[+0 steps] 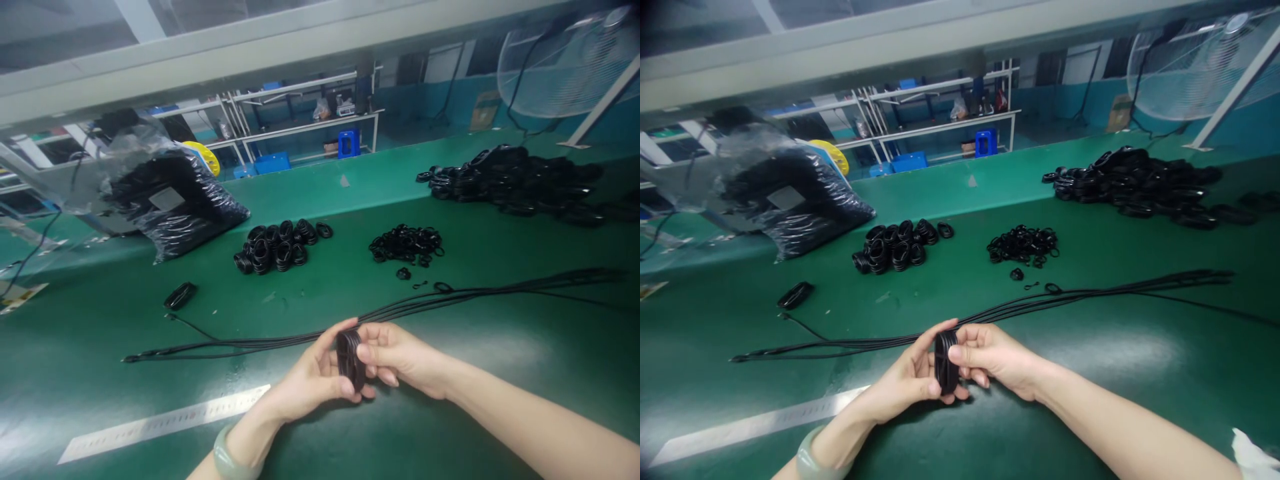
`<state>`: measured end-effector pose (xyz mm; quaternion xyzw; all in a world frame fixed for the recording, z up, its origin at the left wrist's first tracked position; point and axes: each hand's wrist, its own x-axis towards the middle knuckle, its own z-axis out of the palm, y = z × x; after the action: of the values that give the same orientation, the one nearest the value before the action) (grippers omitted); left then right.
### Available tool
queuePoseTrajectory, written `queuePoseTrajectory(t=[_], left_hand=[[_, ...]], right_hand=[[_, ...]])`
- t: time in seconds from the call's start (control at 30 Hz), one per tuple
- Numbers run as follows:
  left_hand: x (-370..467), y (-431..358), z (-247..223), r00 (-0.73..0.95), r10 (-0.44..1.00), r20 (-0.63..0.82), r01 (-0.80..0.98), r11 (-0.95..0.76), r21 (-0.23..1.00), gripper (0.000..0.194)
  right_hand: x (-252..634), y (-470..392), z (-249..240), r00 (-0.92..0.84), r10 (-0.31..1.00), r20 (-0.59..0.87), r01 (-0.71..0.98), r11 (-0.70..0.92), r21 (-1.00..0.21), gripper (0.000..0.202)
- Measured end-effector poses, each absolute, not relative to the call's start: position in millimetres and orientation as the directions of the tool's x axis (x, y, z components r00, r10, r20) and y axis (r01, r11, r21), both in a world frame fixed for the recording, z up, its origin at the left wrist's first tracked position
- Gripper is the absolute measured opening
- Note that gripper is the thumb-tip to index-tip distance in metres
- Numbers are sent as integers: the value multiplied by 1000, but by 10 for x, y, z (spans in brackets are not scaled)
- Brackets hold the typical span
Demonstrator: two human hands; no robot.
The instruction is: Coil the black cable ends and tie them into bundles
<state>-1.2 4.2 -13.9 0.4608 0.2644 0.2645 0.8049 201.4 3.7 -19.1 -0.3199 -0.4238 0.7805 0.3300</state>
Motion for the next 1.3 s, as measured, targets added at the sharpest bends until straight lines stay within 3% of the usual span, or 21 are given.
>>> queuePoseTrajectory(t=[0.1,0.17,0.33,0.5,0.73,0.8,0.87,0.97,1.1,1.2,1.3], left_hand=[[-25,32,-141,720,675,-160,-160,386,909,74],[-23,20,-138,705,691,-161,-146,363,920,71],[16,-15,-143,642,743,-190,-120,342,932,105],[67,-24,-139,526,839,-141,-80,214,973,62],[67,-22,-117,517,840,-167,-70,236,969,60],[63,-12,-120,515,839,-175,-85,254,964,62],[61,3,-125,519,831,-200,-102,292,951,64],[60,17,-128,538,810,-231,-116,343,932,67],[62,5,-106,567,771,-289,-37,375,926,71],[59,-4,-88,588,738,-330,22,394,919,69],[60,4,-86,611,724,-320,17,392,920,67]], right_hand=[[2007,21,-201,-572,797,-195,-250,-395,-884,45],[1993,16,-192,-550,811,-201,-244,-386,-890,45],[1972,19,-150,-454,866,-210,-215,-335,-917,47],[1970,12,-141,-440,877,-193,-161,-288,-944,41],[1976,28,-135,-424,894,-146,-117,-214,-970,39],[2009,44,-142,-423,901,-100,-51,-134,-990,42],[2054,59,-156,-356,934,19,110,62,-992,39],[2100,71,-188,-302,916,264,378,370,-849,16],[2082,85,-238,-451,743,495,539,669,-512,39],[2057,95,-259,-532,617,581,578,765,-283,39],[2040,92,-266,-555,570,605,567,792,-226,38]])
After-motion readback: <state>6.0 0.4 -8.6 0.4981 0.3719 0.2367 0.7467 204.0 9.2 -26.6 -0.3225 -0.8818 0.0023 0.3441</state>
